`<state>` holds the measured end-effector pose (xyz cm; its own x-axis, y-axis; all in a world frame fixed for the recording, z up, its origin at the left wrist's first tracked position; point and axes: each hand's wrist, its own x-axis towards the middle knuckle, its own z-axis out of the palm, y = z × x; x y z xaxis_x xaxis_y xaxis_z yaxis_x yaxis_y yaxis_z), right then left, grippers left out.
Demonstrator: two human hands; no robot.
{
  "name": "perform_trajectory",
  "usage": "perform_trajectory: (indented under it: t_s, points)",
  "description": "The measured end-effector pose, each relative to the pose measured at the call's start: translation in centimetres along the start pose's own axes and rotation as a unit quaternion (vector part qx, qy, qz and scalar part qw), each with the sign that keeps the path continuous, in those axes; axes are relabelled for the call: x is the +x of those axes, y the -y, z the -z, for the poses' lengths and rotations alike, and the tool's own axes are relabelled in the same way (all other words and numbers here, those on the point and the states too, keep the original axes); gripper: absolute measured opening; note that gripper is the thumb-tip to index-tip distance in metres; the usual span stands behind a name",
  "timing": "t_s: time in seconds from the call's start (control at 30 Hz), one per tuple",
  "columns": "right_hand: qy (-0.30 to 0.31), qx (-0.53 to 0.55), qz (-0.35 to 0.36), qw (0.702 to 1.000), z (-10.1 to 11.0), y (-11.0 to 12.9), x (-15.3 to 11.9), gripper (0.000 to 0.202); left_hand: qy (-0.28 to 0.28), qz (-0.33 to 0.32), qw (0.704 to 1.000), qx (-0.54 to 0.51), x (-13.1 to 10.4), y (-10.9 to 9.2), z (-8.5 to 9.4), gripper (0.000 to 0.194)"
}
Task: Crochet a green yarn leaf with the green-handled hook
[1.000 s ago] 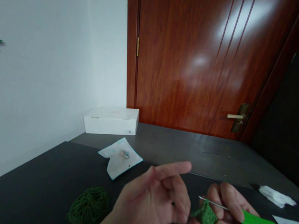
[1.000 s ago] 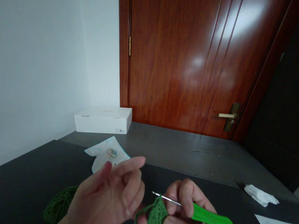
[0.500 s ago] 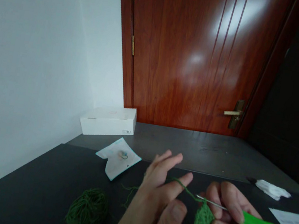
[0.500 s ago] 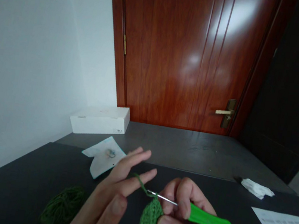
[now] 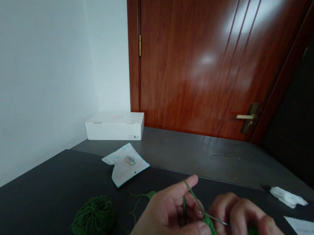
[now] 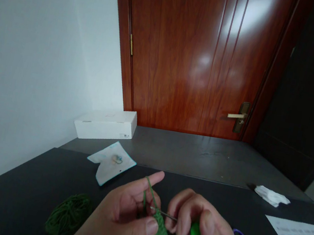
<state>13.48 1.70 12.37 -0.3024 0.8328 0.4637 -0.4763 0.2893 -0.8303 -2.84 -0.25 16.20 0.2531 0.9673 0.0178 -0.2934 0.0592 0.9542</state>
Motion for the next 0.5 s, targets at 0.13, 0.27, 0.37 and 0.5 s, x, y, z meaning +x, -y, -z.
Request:
perform_trajectory:
  t_s: [0.13, 0.27, 0.37, 0.5]
  points:
    - [-0.005, -0.026, 0.044, 0.999, 0.0, -0.4, -0.1, 0.041, 0.037, 0.080, 0.996, 0.014, 0.5, 0.1, -0.2, 0.083]
    - [-0.017, 0.095, -0.087, 0.991, -0.6, 0.2, 0.8, 0.049, 0.038, 0.104, 0.993, 0.047, 0.7, -0.2, -0.6, 0.085]
    - [-0.011, 0.140, -0.160, 0.977, -0.3, 0.8, 1.3, 0.054, 0.063, 0.127, 0.988, 0.058, 0.6, -0.5, -0.8, 0.071]
    - [0.000, 0.100, -0.157, 0.983, 0.4, 1.2, 1.3, 0.056, 0.077, 0.158, 0.981, 0.081, 0.4, -0.9, -0.8, 0.058]
